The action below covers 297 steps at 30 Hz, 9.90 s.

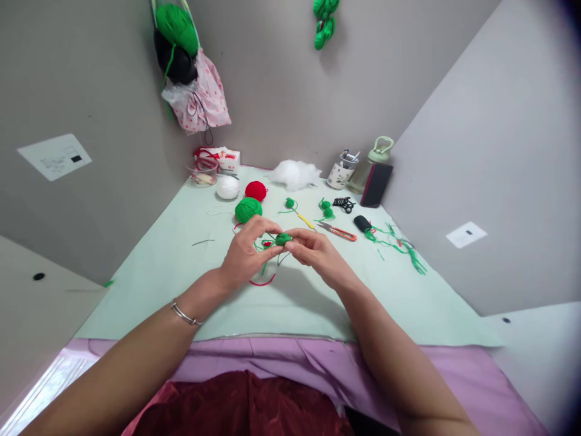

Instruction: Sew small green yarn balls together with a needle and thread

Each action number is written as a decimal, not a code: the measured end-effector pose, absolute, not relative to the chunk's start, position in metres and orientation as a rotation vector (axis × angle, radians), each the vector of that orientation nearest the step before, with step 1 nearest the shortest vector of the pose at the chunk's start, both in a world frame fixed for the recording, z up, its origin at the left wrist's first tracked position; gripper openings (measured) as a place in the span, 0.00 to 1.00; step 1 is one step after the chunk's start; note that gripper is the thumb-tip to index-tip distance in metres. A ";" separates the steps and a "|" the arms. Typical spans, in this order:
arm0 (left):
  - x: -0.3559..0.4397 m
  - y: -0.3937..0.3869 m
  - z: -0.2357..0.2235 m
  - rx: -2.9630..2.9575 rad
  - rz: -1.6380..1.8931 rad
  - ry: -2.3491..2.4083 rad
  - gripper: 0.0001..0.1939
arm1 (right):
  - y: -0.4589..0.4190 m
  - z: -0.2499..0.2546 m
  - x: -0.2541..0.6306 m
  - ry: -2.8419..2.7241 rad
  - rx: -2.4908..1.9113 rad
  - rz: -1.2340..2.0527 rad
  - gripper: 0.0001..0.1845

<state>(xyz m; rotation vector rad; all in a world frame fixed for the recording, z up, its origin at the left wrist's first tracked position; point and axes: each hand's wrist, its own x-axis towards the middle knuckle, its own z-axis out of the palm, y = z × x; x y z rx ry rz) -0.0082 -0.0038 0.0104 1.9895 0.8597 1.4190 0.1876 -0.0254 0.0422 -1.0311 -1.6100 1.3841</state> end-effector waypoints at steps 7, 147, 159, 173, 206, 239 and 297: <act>-0.016 0.002 0.021 1.792 1.210 0.941 0.13 | -0.019 0.038 0.188 -1.323 -0.927 1.657 0.23; -0.002 -0.005 0.016 1.236 1.283 0.653 0.16 | -0.042 0.027 0.169 -1.637 -1.056 0.710 0.11; -0.004 -0.004 0.015 1.222 1.302 0.683 0.15 | -0.040 0.027 0.170 -1.675 -1.033 0.750 0.10; 0.000 -0.008 0.015 1.190 1.290 0.689 0.15 | -0.040 0.020 0.164 -1.532 -1.005 0.791 0.07; 0.004 -0.010 0.004 1.643 1.039 0.808 0.12 | -0.018 0.040 0.196 -1.482 -1.050 0.735 0.11; -0.001 -0.002 0.007 1.314 0.823 0.625 0.16 | -0.017 0.060 0.225 -1.221 -0.972 1.023 0.18; -0.006 -0.001 0.012 1.135 1.098 0.657 0.16 | -0.033 0.032 0.182 -1.778 -1.049 0.517 0.06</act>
